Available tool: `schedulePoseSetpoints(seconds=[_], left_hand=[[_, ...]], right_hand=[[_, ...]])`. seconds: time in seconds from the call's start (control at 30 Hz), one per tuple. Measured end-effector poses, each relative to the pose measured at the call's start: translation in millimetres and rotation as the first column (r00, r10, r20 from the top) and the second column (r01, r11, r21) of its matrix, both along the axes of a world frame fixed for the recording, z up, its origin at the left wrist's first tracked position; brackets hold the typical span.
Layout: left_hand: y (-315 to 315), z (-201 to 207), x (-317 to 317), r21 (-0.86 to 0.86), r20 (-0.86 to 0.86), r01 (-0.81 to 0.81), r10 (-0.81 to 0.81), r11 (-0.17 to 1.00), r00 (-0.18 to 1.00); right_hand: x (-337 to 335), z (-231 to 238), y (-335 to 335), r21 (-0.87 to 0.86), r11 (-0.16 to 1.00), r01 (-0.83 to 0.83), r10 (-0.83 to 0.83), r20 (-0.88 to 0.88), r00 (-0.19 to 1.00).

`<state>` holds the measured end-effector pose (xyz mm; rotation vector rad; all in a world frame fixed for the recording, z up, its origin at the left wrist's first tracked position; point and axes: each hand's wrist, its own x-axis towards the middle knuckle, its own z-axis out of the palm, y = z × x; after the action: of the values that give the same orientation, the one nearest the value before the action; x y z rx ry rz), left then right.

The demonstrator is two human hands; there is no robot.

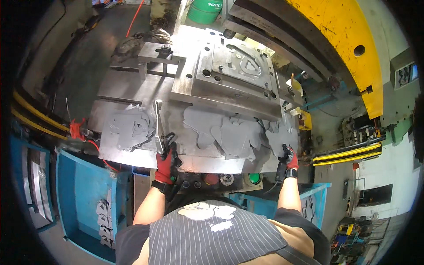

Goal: Operating an industrial stamping press to process metal parts, including placing blanks and removing finished pieces.

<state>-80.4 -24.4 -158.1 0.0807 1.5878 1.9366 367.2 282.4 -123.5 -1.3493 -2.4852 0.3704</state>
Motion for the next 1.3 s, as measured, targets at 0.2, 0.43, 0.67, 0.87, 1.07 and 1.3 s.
schedulePoseSetpoints(seconds=[0.2,0.43,0.67,0.87,1.07,1.3], left_hand=[[4,-54,-6,0.093,-0.059,0.078,-0.072,0.993,0.996],[9,-10,0,0.156,0.056,0.100,-0.110,0.983,0.992],[10,18,5,0.229,0.107,0.079,-0.105,0.970,0.989],[15,31,9,0.183,0.087,0.120,-0.137,0.976,0.987],[15,22,9,0.136,0.081,0.115,-0.126,0.984,0.989],[17,19,9,0.146,0.071,0.149,-0.161,0.978,0.984]], right_hand=[[-25,-9,-13,-0.310,0.940,0.140,-0.160,-0.039,0.986],[9,-72,1,-0.467,0.881,0.068,-0.329,-0.503,0.799],[-49,-47,-20,-0.886,0.461,0.043,-0.848,-0.426,0.315],[-43,-38,-28,-0.752,0.644,-0.143,-0.695,-0.652,0.302],[-56,-8,-38,-0.783,0.602,-0.157,-0.796,-0.603,-0.047],[-79,80,-28,-0.565,0.824,-0.051,-0.544,-0.812,0.212]])
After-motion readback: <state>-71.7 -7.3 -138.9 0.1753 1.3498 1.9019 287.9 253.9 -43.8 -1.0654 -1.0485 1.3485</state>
